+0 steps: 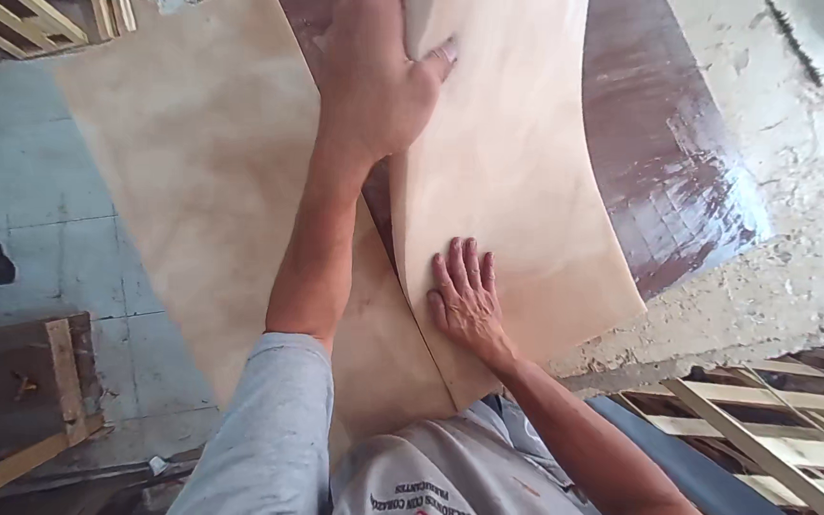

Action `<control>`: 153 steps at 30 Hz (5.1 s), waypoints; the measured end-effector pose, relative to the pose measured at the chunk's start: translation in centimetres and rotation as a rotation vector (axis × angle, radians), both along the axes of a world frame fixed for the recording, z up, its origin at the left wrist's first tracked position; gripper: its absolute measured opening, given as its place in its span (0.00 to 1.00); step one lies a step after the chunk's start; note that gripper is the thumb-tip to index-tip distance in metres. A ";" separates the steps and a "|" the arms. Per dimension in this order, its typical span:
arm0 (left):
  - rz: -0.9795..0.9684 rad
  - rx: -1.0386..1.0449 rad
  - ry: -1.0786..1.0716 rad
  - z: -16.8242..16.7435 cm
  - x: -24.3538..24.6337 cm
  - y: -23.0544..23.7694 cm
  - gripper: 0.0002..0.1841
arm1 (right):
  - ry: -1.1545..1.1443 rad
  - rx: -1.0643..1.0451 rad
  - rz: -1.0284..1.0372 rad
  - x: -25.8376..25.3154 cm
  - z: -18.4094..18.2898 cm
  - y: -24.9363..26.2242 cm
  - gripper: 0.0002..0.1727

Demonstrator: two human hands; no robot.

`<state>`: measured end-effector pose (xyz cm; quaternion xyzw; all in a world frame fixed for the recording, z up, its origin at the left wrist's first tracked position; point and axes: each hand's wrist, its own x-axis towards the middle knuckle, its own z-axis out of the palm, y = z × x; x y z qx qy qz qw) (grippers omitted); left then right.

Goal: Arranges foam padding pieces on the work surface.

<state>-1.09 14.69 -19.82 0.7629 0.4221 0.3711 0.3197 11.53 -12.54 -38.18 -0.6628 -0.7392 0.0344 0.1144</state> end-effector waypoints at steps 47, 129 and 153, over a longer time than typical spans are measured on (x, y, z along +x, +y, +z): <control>-0.141 -0.309 -0.482 -15.5 -5.4 7.5 0.15 | -0.021 -0.141 0.231 -2.9 0.1 16.1 0.37; 0.072 -0.258 -0.019 -15.3 -12.3 33.6 0.20 | 0.210 0.078 0.459 -5.5 0.8 51.4 0.19; 0.406 -0.340 0.493 -15.8 -18.0 33.7 0.20 | 0.050 -0.132 0.608 -6.2 0.5 55.6 0.35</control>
